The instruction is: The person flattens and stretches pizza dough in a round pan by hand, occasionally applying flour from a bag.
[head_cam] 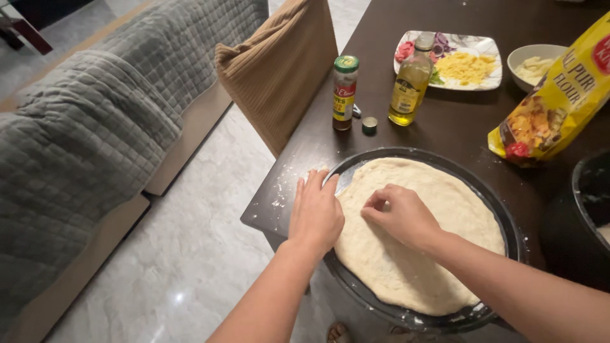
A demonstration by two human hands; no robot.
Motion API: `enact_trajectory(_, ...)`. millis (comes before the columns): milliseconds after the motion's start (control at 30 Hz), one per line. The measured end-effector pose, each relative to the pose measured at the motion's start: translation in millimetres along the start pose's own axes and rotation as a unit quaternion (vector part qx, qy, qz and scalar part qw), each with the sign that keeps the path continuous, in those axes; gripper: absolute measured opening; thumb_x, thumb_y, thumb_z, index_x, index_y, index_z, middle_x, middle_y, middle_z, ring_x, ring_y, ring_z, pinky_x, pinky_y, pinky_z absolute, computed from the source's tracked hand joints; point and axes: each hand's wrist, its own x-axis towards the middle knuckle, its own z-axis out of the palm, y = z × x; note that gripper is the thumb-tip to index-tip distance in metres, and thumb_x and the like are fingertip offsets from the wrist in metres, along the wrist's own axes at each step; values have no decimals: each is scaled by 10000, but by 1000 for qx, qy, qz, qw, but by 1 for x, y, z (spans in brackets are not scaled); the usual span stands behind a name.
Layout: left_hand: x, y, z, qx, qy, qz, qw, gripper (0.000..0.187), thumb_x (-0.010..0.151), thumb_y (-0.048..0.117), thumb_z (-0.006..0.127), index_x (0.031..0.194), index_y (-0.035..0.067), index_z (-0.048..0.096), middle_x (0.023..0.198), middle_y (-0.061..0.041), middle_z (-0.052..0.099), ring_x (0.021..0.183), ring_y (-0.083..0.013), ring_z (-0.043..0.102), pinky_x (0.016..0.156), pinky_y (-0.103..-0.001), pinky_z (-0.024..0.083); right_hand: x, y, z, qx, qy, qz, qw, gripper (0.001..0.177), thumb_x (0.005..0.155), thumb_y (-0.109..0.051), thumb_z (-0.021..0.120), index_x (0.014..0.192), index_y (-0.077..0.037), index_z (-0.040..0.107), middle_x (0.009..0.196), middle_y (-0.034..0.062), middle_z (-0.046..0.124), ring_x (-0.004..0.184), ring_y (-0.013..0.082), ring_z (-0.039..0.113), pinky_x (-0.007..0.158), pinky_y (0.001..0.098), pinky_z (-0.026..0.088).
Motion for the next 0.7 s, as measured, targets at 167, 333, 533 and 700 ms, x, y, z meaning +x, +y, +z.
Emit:
enact_trajectory(167, -15, 7, 3, -7, 21, -25, 999, 437, 928, 72, 504, 1348, -25, 576, 1465, -216, 512, 1445, -385, 386, 1222, -479, 236, 15, 16, 16, -74, 54, 27, 995, 390, 873, -338, 669, 1165, -88, 733, 1237, 123, 676, 1223, 261, 618, 1053, 379, 499)
enact_trajectory(333, -31, 14, 2, -32, 51, -67, 996, 584, 967, 158, 446, 1475, -124, 389, 1551, -305, 382, 1490, -420, 273, 1214, -485, 157, 51, 29, 70, -214, 32, -53, 975, 829, 1026, -517, 419, 1548, 101, 235, 1641, 281, 195, 1532, 395, 143, 1228, 496, 95)
enact_trajectory(533, -34, 15, -11, -75, 9, -116, 990, 584, 1016, 227, 372, 1508, -88, 365, 1594, -261, 350, 1531, -370, 235, 1250, -451, 127, 69, 15, 99, -297, -109, 72, 946, 1079, 942, -695, 411, 1590, 53, -16, 1685, 235, -59, 1565, 391, -65, 1237, 510, -18)
enact_trajectory(700, -27, 10, 0, -69, -13, -131, 989, 620, 1030, 294, 374, 1503, -104, 334, 1598, -263, 322, 1525, -380, 204, 1232, -455, 111, 122, 16, 63, -368, -314, -20, 875, 919, 922, -543, 502, 1654, -186, 76, 1623, 229, 185, 1492, 439, 212, 1204, 528, 241)
